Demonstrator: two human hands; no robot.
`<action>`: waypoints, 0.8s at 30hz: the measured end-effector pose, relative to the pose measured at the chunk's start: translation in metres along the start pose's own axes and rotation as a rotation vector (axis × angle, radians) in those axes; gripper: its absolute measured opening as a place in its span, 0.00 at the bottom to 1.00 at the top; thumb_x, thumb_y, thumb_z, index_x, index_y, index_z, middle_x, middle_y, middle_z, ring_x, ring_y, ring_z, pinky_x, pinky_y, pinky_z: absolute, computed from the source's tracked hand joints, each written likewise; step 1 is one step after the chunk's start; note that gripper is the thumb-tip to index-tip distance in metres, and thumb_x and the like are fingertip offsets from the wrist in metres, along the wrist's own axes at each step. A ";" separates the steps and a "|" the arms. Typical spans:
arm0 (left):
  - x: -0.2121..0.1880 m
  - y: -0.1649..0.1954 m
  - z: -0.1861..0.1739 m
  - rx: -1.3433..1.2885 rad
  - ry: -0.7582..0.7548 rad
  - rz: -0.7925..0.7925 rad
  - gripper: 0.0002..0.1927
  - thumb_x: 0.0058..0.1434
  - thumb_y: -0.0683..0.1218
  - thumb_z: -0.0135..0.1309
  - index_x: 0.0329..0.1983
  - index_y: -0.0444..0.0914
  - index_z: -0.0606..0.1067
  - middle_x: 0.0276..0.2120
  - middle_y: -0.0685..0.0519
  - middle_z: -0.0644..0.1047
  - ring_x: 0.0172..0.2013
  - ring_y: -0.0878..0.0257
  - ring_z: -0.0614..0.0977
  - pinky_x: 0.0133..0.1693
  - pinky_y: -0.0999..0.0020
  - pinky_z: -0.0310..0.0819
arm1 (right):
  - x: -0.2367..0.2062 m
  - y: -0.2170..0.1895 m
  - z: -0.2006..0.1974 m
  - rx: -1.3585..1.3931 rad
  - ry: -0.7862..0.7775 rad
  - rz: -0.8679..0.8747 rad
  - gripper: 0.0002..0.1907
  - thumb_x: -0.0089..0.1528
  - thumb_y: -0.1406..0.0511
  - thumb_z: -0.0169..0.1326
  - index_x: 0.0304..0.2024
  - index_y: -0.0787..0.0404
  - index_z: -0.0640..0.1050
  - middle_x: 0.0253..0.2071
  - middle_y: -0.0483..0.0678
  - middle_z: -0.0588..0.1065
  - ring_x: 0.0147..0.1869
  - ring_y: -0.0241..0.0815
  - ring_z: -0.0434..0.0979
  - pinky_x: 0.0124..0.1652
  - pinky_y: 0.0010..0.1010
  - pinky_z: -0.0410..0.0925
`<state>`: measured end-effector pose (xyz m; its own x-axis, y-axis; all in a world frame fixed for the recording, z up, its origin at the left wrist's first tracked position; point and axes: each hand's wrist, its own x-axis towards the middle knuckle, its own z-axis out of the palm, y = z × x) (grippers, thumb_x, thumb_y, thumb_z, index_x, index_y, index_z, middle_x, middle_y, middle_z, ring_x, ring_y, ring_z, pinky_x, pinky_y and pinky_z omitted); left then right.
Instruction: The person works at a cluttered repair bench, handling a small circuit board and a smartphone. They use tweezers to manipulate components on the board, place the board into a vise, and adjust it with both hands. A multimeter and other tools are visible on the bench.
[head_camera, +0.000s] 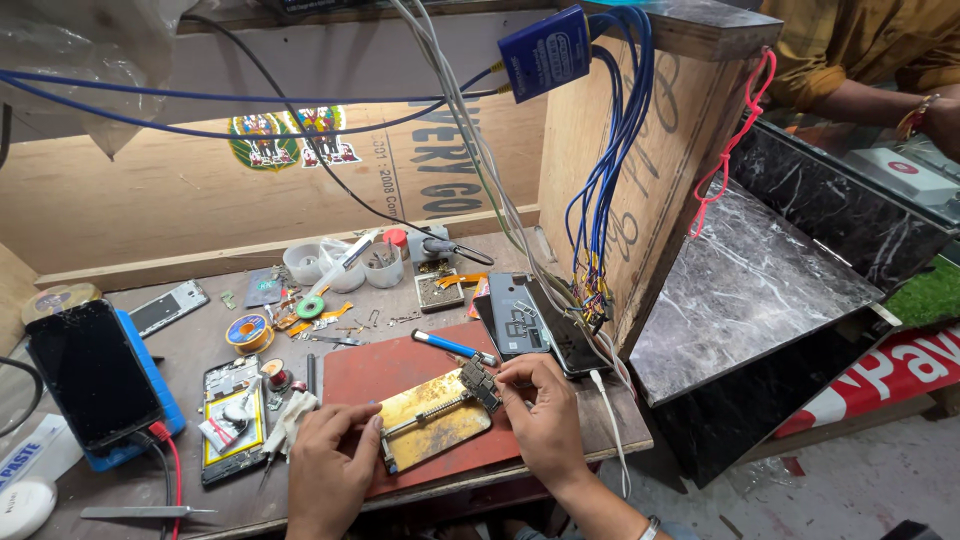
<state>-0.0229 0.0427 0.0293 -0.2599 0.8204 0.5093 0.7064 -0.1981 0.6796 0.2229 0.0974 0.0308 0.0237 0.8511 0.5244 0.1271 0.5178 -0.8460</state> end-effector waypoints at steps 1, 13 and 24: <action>0.000 0.000 0.000 0.006 -0.004 -0.008 0.09 0.56 0.45 0.61 0.37 0.38 0.84 0.31 0.52 0.81 0.37 0.58 0.80 0.41 0.64 0.75 | 0.000 0.000 0.000 -0.012 0.003 -0.031 0.02 0.61 0.74 0.58 0.37 0.65 0.78 0.43 0.47 0.76 0.40 0.35 0.80 0.38 0.26 0.75; 0.001 0.001 0.007 0.121 0.062 -0.033 0.09 0.59 0.48 0.59 0.36 0.38 0.84 0.31 0.51 0.81 0.38 0.54 0.80 0.43 0.61 0.73 | -0.001 -0.003 0.000 -0.008 0.001 -0.007 0.02 0.61 0.73 0.57 0.37 0.65 0.78 0.42 0.47 0.76 0.40 0.35 0.80 0.39 0.26 0.74; -0.001 0.000 0.007 0.139 0.061 0.019 0.09 0.59 0.48 0.58 0.36 0.38 0.83 0.31 0.51 0.81 0.39 0.53 0.79 0.44 0.60 0.73 | -0.001 -0.003 -0.001 -0.027 0.011 -0.021 0.02 0.61 0.73 0.58 0.37 0.65 0.78 0.42 0.47 0.76 0.40 0.35 0.80 0.39 0.25 0.74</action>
<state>-0.0179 0.0460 0.0251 -0.2824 0.7824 0.5550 0.7946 -0.1334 0.5923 0.2237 0.0952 0.0328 0.0319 0.8388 0.5435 0.1540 0.5332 -0.8319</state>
